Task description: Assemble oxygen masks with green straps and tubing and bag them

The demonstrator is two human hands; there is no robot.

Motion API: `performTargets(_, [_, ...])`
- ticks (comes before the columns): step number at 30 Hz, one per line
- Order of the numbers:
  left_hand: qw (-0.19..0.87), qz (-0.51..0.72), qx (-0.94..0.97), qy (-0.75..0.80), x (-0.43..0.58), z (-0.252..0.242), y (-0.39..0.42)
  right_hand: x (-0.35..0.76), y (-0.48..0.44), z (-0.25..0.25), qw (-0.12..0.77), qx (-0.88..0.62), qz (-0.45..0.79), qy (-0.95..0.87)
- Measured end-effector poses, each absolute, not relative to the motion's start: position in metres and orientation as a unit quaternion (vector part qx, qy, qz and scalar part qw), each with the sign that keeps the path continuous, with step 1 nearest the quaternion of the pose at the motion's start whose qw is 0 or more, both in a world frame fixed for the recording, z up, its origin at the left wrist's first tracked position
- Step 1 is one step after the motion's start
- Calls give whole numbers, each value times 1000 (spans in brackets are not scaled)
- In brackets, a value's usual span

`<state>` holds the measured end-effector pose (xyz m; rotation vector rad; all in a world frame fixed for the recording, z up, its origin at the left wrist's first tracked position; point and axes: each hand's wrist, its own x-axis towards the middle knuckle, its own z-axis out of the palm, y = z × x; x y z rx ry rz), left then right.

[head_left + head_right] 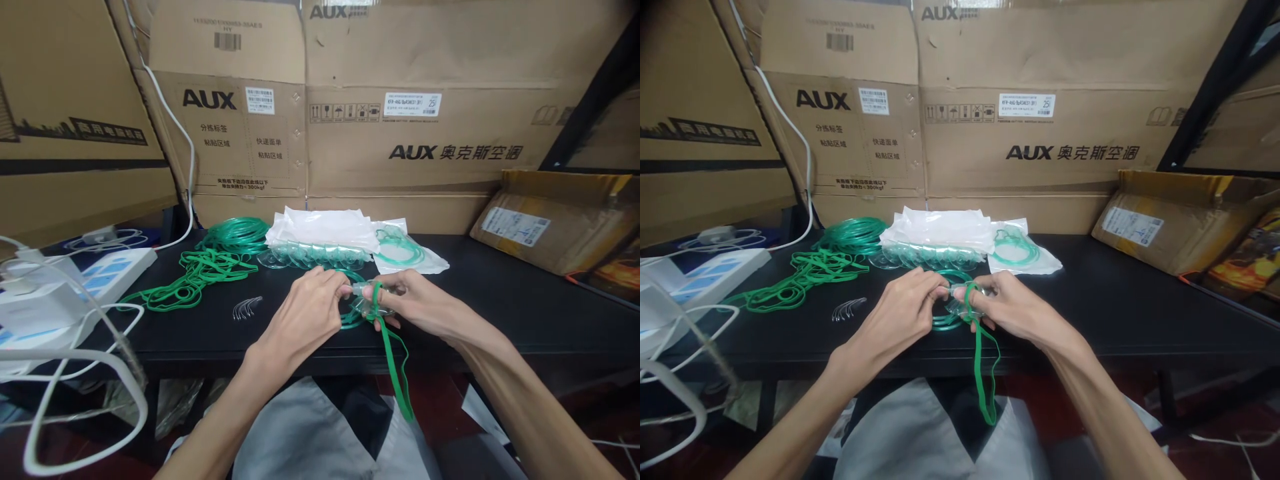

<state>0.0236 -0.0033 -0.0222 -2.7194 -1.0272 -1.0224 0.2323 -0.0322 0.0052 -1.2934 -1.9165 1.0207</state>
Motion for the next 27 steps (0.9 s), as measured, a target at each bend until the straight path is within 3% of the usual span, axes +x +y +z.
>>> performTargets(6, [-104,-362,-857,-352,24,-16,-6,229,-32,11,322,-493,338,-734])
performTargets(17, [-230,-300,-832,-406,10,-9,-3,230,-37,3,285,-548,66,-784])
performTargets(23, [-307,-243,-841,-374,2,0,2,231,-37,5,307,-488,80,-813])
performTargets(27, [-357,-227,-838,-346,-4,4,7,233,-35,4,321,-437,10,-840])
